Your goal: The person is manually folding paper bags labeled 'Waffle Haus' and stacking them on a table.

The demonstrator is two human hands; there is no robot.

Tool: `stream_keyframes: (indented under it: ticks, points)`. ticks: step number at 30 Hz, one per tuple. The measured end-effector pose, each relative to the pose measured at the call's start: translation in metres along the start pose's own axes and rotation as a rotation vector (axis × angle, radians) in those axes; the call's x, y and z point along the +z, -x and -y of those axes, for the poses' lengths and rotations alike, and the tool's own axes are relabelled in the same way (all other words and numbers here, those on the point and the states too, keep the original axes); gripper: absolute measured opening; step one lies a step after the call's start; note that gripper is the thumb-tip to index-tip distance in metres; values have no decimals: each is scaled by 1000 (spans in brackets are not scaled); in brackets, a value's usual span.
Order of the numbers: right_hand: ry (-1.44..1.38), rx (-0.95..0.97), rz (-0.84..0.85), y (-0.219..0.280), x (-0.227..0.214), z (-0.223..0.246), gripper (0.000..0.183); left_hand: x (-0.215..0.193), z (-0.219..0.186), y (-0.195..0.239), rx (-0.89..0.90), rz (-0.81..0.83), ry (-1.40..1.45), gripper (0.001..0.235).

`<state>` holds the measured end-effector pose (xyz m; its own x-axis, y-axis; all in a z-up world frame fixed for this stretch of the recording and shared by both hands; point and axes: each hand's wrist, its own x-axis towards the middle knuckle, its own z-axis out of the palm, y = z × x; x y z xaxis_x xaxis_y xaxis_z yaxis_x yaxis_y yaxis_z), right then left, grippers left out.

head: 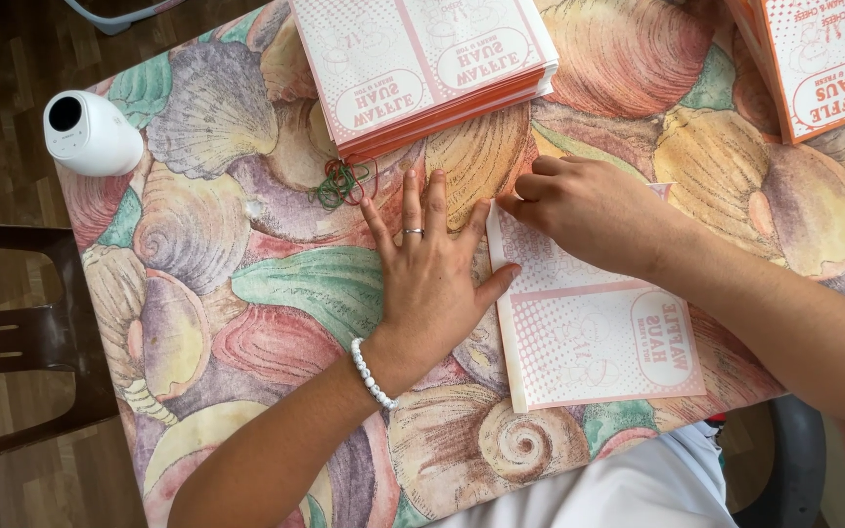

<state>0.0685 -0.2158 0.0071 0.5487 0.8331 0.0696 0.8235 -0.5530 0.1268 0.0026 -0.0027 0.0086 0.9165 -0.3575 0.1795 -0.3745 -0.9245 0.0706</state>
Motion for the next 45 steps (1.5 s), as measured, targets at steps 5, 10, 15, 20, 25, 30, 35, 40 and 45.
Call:
stream_keyframes:
  ticks: [5, 10, 15, 20, 25, 30, 35, 40, 45]
  points:
    - [34, -16, 9, -1, 1, 1, 24, 2, 2, -1, -2, 9, -13, 77]
    - [121, -47, -22, -1, 1, 6, 9, 4, 1, 1, -8, 19, -21, 76]
    - [94, -45, 26, -3, -1, 3, 25, 4, 2, 0, 17, 37, -29, 76]
    - [56, -37, 44, -3, -1, 0, 16, 24, 1, 2, 217, -57, 269, 82]
    - [73, 41, -103, 16, -3, -5, 14, 28, -1, 0, 299, 59, 350, 80]
    - [30, 10, -191, 35, 5, -19, 16, 20, 11, -20, 394, 61, 273, 73]
    - [80, -17, -168, 35, 2, -19, 19, 23, 6, -28, 384, 46, 182, 85]
    - [81, -34, -135, 33, -6, -18, 18, 19, 4, -31, 361, 52, 185, 75]
    - [90, -13, -115, 28, -10, -16, 12, 17, 2, -30, 365, 65, 192, 72]
